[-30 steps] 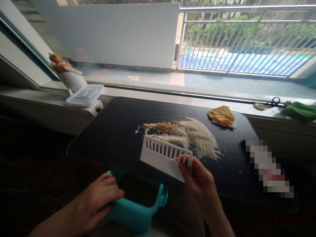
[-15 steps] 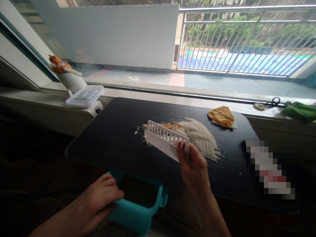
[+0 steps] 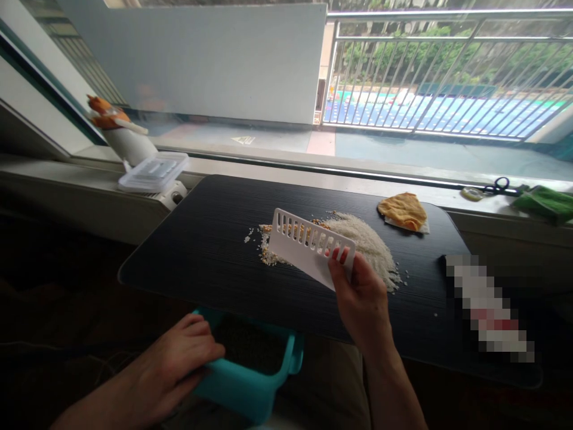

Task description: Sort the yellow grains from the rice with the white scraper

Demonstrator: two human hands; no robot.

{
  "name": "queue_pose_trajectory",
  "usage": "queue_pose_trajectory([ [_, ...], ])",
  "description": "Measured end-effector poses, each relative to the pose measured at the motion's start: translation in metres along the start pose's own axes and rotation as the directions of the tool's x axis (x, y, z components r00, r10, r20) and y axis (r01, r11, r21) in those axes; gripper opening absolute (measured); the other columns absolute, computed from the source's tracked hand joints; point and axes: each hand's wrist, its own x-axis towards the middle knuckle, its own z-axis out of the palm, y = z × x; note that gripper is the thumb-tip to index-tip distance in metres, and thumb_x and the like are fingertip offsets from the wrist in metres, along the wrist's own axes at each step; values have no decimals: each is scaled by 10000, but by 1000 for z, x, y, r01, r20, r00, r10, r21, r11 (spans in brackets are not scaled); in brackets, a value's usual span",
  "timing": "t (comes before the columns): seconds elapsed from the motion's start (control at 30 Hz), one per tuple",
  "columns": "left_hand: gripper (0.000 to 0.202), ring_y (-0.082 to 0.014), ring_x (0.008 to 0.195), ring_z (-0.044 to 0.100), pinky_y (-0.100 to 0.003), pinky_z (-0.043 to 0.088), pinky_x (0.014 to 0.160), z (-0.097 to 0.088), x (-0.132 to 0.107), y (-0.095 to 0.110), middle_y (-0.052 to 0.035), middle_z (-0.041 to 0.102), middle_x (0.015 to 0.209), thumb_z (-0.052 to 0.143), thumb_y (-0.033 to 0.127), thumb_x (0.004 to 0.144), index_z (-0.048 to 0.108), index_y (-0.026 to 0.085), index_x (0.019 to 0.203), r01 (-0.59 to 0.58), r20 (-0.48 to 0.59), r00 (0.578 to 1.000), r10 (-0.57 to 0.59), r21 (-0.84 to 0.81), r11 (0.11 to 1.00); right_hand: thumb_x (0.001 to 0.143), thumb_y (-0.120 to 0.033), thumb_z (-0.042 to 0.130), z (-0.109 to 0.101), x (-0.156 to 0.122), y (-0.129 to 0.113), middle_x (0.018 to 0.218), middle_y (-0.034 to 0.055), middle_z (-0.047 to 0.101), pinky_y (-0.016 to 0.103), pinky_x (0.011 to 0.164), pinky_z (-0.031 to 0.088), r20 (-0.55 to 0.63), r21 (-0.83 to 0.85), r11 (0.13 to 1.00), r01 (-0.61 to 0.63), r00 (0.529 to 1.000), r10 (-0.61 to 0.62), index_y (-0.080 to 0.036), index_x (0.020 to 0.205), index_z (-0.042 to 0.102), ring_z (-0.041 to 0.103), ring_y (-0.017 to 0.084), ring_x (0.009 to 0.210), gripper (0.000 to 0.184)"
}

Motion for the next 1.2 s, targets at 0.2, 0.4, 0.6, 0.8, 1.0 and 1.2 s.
queue_pose_trajectory([
  [0.2,332,-172,839,560,-370,352,961,-2,1,1,4,594,834,441,-37,815,596,217,961,8,23,1000,-9,3,1000,796,-350,681,-3,-7,-4,804,17,718,258,667,538,63,4,1000,-11,998,11,-214,899,719,661,173,752,175],
  [0.4,315,-183,874,560,-391,316,1003,-3,-1,1,-1,611,845,443,-32,820,592,212,952,0,23,1000,0,20,1000,832,-368,663,-3,-19,0,823,26,702,253,678,523,243,79,995,-69,969,48,-213,934,711,639,164,751,192],
  [0.6,246,-188,869,542,-354,360,922,-1,-1,-1,-12,598,860,448,14,873,590,211,906,36,40,999,-37,18,999,869,-330,626,-20,-32,-5,880,43,700,238,693,529,561,96,987,-132,826,56,-203,899,700,647,173,810,150],
  [0.8,272,-175,861,555,-380,301,985,-1,0,0,2,587,839,460,-19,845,592,203,929,28,35,999,-28,-3,1000,833,-311,660,-10,-17,-1,846,23,708,240,708,525,146,84,996,-8,989,-4,-218,907,697,649,157,786,125],
  [1.0,281,-173,836,552,-369,297,976,1,-6,7,5,582,824,435,-47,821,568,195,871,14,26,1000,-14,4,1000,816,-310,647,7,0,-3,778,6,699,235,644,514,68,-94,992,79,995,-73,-207,900,709,641,147,707,147],
  [1.2,270,-168,813,546,-351,322,947,3,-7,8,11,578,805,431,-41,820,549,199,852,5,0,1000,-5,-18,1000,823,-330,641,5,0,-2,772,4,695,237,628,504,115,-92,994,63,992,-52,-206,919,708,629,140,684,170],
])
